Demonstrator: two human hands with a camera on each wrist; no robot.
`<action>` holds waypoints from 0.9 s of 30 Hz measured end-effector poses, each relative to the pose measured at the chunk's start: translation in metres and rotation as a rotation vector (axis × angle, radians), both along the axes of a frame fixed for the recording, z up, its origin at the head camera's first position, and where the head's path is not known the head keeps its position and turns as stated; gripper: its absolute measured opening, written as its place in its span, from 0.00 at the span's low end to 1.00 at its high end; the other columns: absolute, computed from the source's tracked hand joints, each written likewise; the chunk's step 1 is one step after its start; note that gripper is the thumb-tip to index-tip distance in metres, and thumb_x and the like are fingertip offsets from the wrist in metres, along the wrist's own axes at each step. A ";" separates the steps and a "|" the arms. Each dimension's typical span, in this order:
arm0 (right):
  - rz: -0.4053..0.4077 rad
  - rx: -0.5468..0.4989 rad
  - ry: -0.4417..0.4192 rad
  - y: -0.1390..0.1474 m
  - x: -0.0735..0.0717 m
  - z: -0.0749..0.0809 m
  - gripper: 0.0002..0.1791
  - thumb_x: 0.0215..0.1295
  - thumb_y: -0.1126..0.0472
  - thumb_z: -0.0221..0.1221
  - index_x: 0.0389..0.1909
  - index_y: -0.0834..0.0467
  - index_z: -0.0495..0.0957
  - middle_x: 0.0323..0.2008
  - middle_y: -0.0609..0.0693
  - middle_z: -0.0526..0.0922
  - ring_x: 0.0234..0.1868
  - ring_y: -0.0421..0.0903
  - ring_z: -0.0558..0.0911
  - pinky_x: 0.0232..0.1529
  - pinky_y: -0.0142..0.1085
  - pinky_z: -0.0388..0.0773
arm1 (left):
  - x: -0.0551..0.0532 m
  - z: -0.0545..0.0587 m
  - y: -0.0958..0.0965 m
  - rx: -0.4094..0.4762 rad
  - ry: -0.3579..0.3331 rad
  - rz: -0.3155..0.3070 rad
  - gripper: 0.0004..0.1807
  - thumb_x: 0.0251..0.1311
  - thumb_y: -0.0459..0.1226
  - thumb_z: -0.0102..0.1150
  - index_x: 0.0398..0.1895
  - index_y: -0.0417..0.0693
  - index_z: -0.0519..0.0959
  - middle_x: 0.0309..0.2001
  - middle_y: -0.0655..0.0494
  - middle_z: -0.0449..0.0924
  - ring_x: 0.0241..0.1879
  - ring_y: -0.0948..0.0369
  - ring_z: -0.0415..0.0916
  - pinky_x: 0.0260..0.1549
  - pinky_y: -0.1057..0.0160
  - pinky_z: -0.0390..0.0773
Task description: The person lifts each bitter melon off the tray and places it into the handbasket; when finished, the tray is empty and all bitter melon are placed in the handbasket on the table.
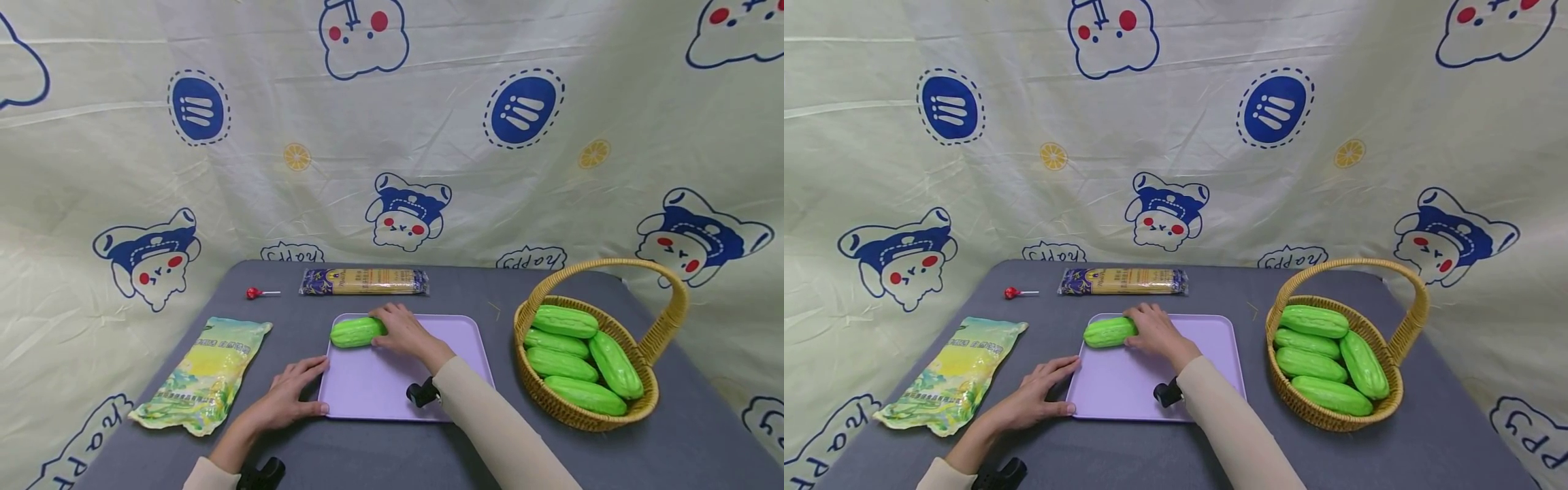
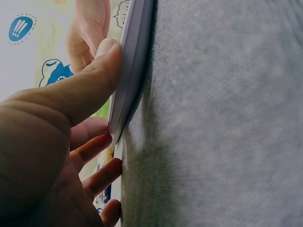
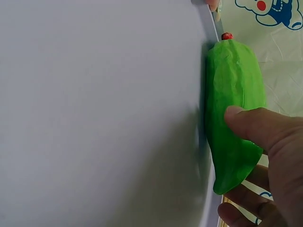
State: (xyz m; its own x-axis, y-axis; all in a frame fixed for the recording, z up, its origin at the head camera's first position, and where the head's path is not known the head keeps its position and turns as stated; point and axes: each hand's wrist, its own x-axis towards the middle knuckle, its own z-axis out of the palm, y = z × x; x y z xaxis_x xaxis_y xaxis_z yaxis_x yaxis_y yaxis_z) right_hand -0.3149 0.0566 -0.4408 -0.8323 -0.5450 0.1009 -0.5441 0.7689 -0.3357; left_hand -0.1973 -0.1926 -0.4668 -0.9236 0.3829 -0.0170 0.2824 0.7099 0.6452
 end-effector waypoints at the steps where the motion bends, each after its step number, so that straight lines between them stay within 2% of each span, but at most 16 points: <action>1: 0.002 0.003 0.000 0.000 0.000 0.000 0.30 0.57 0.53 0.65 0.60 0.55 0.71 0.58 0.55 0.74 0.59 0.54 0.70 0.60 0.50 0.66 | 0.000 0.000 0.000 0.000 0.002 -0.002 0.43 0.50 0.51 0.66 0.69 0.46 0.63 0.70 0.48 0.59 0.64 0.46 0.57 0.55 0.36 0.53; 14: 0.010 -0.019 0.020 0.004 0.005 0.003 0.30 0.56 0.53 0.66 0.60 0.55 0.71 0.57 0.54 0.75 0.58 0.53 0.71 0.61 0.48 0.65 | 0.000 0.002 0.001 -0.002 0.011 0.002 0.44 0.50 0.51 0.67 0.69 0.46 0.63 0.70 0.48 0.59 0.64 0.46 0.57 0.54 0.37 0.54; 19: 0.016 -0.032 0.053 0.008 0.011 0.008 0.30 0.54 0.53 0.67 0.59 0.55 0.73 0.54 0.54 0.76 0.56 0.52 0.72 0.59 0.47 0.67 | 0.000 0.002 0.001 -0.005 0.029 -0.006 0.44 0.50 0.51 0.67 0.69 0.45 0.63 0.69 0.47 0.60 0.63 0.45 0.57 0.53 0.37 0.54; 27: 0.036 -0.048 0.111 0.016 0.024 0.020 0.29 0.54 0.54 0.67 0.58 0.54 0.73 0.51 0.52 0.78 0.51 0.49 0.73 0.55 0.45 0.69 | 0.001 0.001 0.000 0.000 0.005 0.003 0.44 0.50 0.52 0.67 0.69 0.46 0.63 0.70 0.48 0.60 0.63 0.46 0.57 0.54 0.36 0.53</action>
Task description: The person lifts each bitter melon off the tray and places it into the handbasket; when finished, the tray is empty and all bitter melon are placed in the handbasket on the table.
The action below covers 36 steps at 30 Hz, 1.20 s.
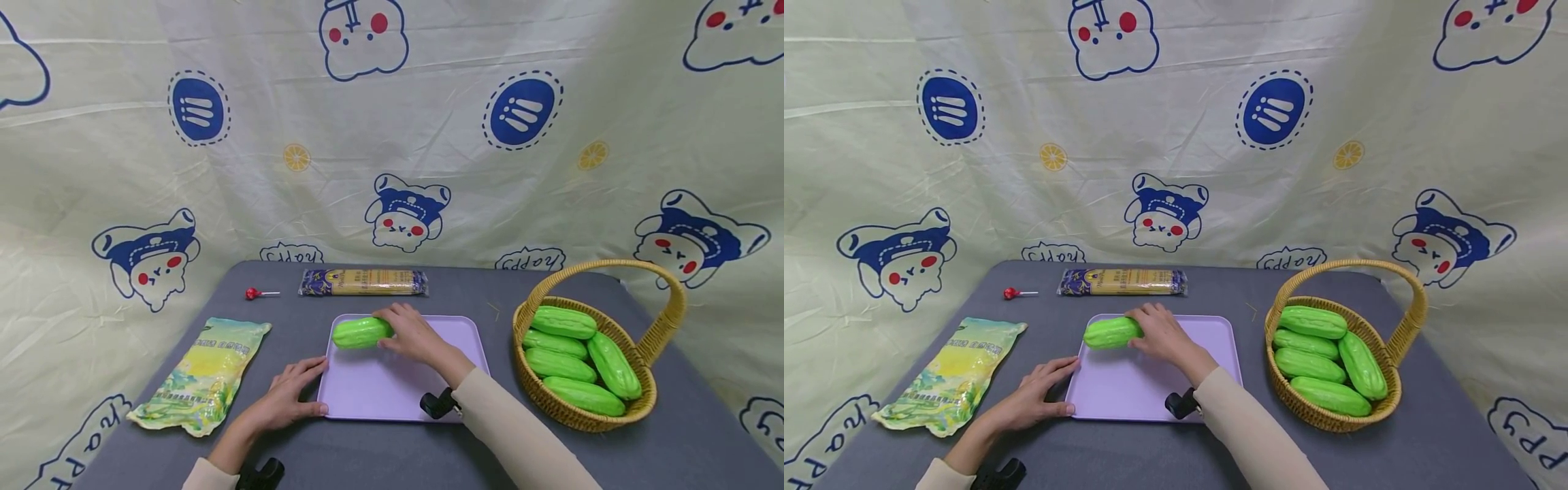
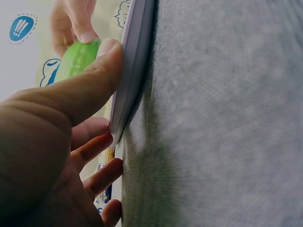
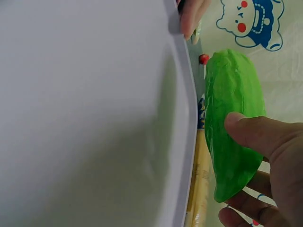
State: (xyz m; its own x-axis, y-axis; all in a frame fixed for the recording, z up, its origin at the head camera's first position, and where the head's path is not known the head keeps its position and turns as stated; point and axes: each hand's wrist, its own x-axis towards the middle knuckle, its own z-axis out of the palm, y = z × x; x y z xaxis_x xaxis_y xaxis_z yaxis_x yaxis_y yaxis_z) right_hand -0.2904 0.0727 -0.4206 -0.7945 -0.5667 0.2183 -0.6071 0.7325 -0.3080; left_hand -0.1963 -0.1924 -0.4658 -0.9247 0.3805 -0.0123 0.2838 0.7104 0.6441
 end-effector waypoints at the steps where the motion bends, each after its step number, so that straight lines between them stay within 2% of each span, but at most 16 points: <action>1: 0.003 0.001 0.004 0.001 0.002 0.002 0.29 0.55 0.54 0.66 0.58 0.54 0.73 0.51 0.52 0.78 0.51 0.49 0.73 0.54 0.45 0.69 | 0.000 0.000 0.000 0.001 -0.001 0.002 0.44 0.50 0.52 0.67 0.69 0.46 0.63 0.70 0.48 0.60 0.63 0.46 0.57 0.54 0.36 0.53; 9: 0.016 -0.029 0.055 0.012 0.016 0.014 0.28 0.56 0.53 0.66 0.58 0.54 0.73 0.50 0.51 0.78 0.50 0.48 0.73 0.51 0.45 0.69 | 0.000 0.000 0.000 -0.006 0.034 -0.004 0.43 0.50 0.51 0.67 0.68 0.45 0.64 0.69 0.47 0.60 0.62 0.46 0.58 0.51 0.40 0.55; 17: -0.013 -0.082 0.070 0.028 0.029 0.021 0.29 0.55 0.53 0.66 0.59 0.54 0.73 0.49 0.50 0.78 0.48 0.47 0.73 0.48 0.43 0.69 | 0.001 0.000 0.000 -0.007 0.027 -0.005 0.43 0.50 0.52 0.66 0.69 0.46 0.63 0.70 0.48 0.60 0.62 0.46 0.58 0.52 0.40 0.55; 24: -0.023 -0.123 0.119 0.043 0.039 0.028 0.29 0.55 0.54 0.67 0.58 0.53 0.74 0.48 0.49 0.78 0.46 0.46 0.73 0.46 0.42 0.68 | 0.000 0.000 -0.001 -0.006 0.029 -0.008 0.44 0.50 0.52 0.66 0.69 0.45 0.63 0.70 0.47 0.60 0.63 0.46 0.57 0.52 0.39 0.54; 36: -0.082 -0.133 0.183 0.073 0.059 0.037 0.31 0.51 0.54 0.69 0.58 0.54 0.74 0.46 0.49 0.79 0.47 0.46 0.73 0.46 0.44 0.69 | 0.001 -0.001 -0.001 0.015 0.004 -0.010 0.43 0.50 0.52 0.66 0.69 0.46 0.63 0.70 0.47 0.60 0.64 0.46 0.57 0.54 0.36 0.54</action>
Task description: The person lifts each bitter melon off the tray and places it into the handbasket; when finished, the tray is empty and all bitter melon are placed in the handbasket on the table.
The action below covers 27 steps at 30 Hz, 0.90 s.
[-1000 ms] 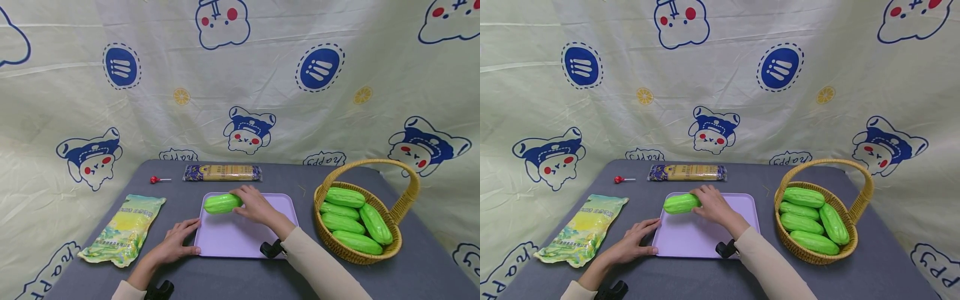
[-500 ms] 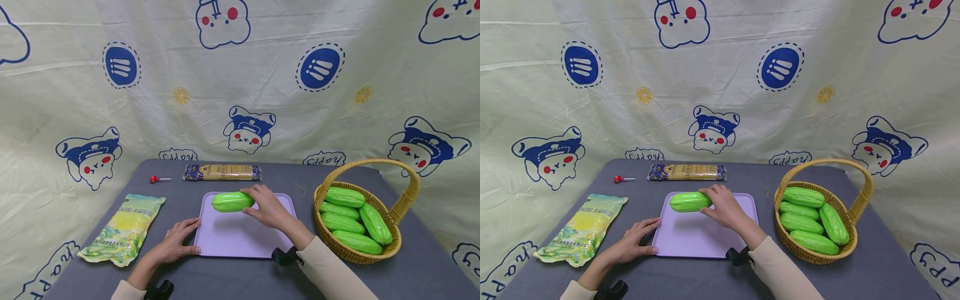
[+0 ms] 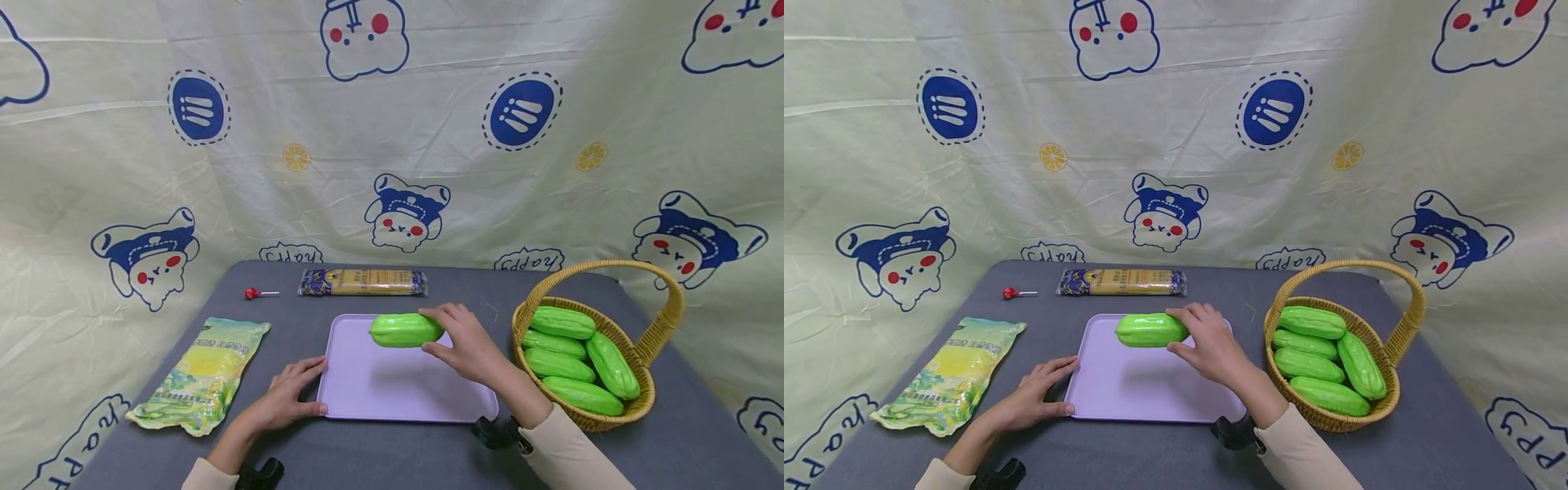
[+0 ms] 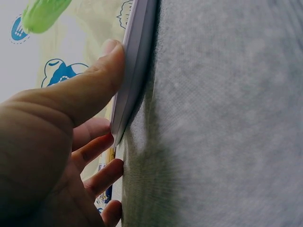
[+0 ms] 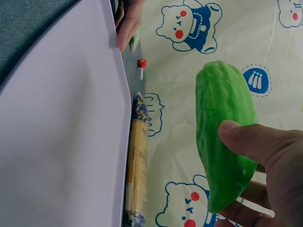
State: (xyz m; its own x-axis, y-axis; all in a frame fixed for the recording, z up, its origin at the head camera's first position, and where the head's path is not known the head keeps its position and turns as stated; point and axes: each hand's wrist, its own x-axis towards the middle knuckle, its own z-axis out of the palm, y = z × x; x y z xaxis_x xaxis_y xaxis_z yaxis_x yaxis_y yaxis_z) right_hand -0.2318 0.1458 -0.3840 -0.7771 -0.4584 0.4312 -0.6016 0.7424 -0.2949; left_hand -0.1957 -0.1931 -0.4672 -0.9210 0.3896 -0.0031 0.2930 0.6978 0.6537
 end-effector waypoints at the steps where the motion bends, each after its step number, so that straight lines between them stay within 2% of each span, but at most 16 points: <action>1: -0.005 0.000 0.005 0.003 0.002 0.001 0.31 0.51 0.54 0.69 0.58 0.54 0.74 0.46 0.49 0.79 0.47 0.47 0.73 0.46 0.44 0.69 | 0.000 0.000 0.000 0.001 -0.005 -0.001 0.43 0.51 0.52 0.66 0.69 0.46 0.63 0.70 0.47 0.59 0.65 0.46 0.57 0.55 0.36 0.53; 8: -0.021 0.004 0.056 0.022 0.011 0.005 0.32 0.50 0.54 0.70 0.58 0.54 0.74 0.46 0.50 0.79 0.47 0.48 0.74 0.46 0.46 0.70 | -0.001 -0.001 0.000 0.009 -0.014 -0.006 0.44 0.51 0.52 0.66 0.69 0.46 0.62 0.70 0.47 0.59 0.65 0.45 0.56 0.55 0.34 0.52; 16: -0.015 -0.002 0.181 0.045 0.019 0.006 0.33 0.46 0.56 0.72 0.56 0.57 0.75 0.43 0.51 0.80 0.44 0.48 0.75 0.42 0.44 0.69 | -0.001 -0.002 0.000 0.007 -0.005 -0.005 0.44 0.51 0.52 0.66 0.69 0.46 0.62 0.70 0.47 0.59 0.65 0.45 0.56 0.55 0.35 0.52; 27: -0.077 -0.008 0.188 0.080 0.038 0.004 0.33 0.44 0.60 0.73 0.55 0.56 0.75 0.44 0.51 0.79 0.46 0.47 0.74 0.41 0.45 0.70 | -0.001 -0.002 0.000 0.008 -0.002 -0.004 0.44 0.50 0.52 0.66 0.69 0.46 0.63 0.70 0.47 0.60 0.66 0.45 0.55 0.55 0.34 0.52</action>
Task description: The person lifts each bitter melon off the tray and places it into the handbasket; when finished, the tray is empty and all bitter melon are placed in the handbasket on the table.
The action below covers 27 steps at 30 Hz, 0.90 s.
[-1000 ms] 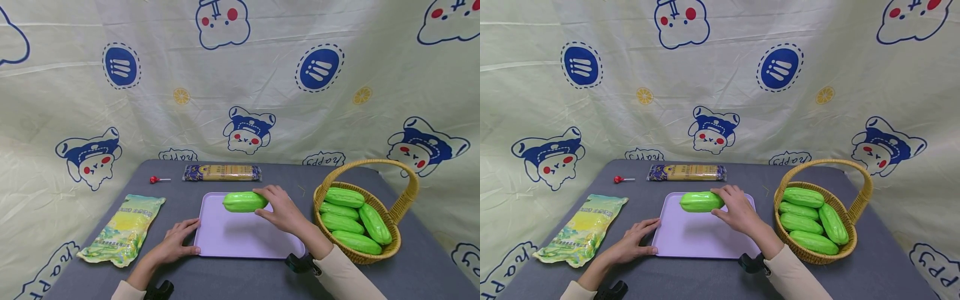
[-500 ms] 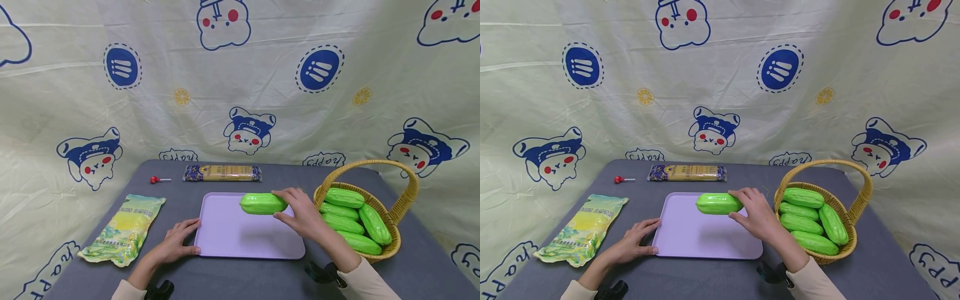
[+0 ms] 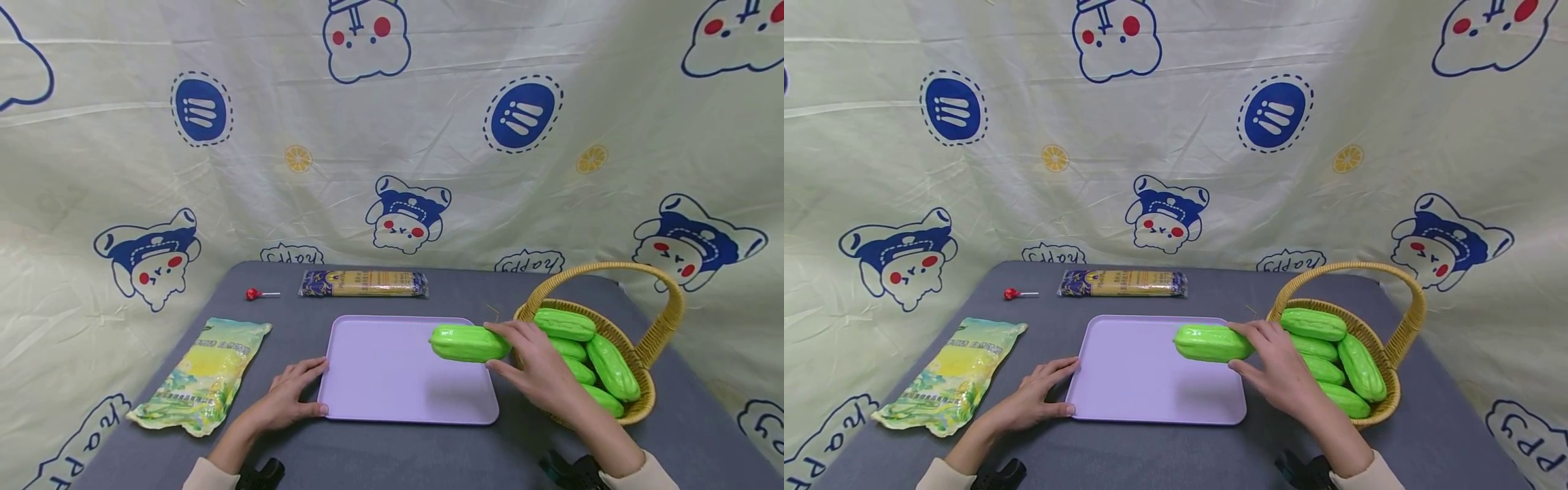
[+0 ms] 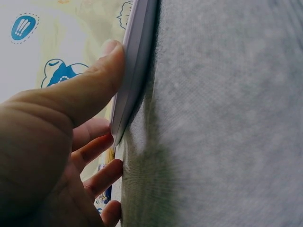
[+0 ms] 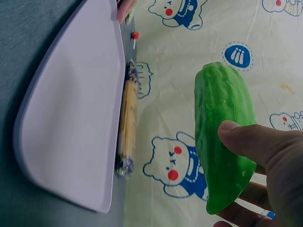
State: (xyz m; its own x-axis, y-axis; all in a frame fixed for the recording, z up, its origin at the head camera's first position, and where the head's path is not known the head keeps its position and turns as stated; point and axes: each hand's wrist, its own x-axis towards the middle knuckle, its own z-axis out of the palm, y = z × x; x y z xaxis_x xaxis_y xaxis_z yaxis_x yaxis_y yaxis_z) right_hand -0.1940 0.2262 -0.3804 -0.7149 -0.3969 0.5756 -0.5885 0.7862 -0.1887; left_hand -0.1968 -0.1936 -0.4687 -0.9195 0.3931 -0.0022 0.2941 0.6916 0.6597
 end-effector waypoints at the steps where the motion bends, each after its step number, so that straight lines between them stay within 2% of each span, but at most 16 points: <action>1: -0.008 0.003 0.003 0.003 0.001 0.000 0.33 0.44 0.60 0.73 0.55 0.56 0.75 0.45 0.51 0.79 0.46 0.47 0.73 0.41 0.45 0.70 | 0.000 0.000 0.000 0.001 0.001 0.001 0.44 0.50 0.52 0.66 0.69 0.46 0.63 0.70 0.47 0.60 0.66 0.45 0.55 0.55 0.34 0.52; 11: -0.071 -0.019 -0.028 0.031 0.016 0.003 0.33 0.45 0.61 0.72 0.57 0.54 0.74 0.47 0.54 0.78 0.50 0.52 0.73 0.46 0.50 0.68 | 0.001 0.001 0.000 0.008 0.002 -0.002 0.43 0.51 0.51 0.66 0.69 0.46 0.63 0.70 0.47 0.60 0.65 0.45 0.56 0.55 0.35 0.52; 22: -0.143 -0.008 0.004 0.065 0.023 0.003 0.34 0.43 0.61 0.73 0.55 0.58 0.75 0.47 0.56 0.78 0.47 0.51 0.72 0.44 0.39 0.63 | 0.000 0.001 0.000 0.005 -0.007 0.003 0.43 0.51 0.51 0.66 0.69 0.46 0.62 0.70 0.48 0.59 0.65 0.45 0.55 0.55 0.35 0.52; 27: -0.179 -0.021 -0.057 0.081 0.026 0.003 0.33 0.48 0.58 0.71 0.57 0.57 0.73 0.48 0.59 0.77 0.49 0.56 0.71 0.44 0.50 0.65 | 0.001 0.002 0.000 0.006 -0.001 0.000 0.43 0.51 0.51 0.66 0.69 0.46 0.62 0.70 0.47 0.59 0.65 0.44 0.56 0.55 0.34 0.51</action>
State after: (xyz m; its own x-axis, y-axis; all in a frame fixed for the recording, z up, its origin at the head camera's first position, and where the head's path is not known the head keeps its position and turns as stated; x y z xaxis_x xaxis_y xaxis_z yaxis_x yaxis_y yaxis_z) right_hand -0.1677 0.3072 -0.3774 -0.8044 -0.2490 0.5393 -0.4278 0.8728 -0.2351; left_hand -0.1960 -0.1936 -0.4669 -0.9194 0.3933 -0.0008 0.2937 0.6879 0.6638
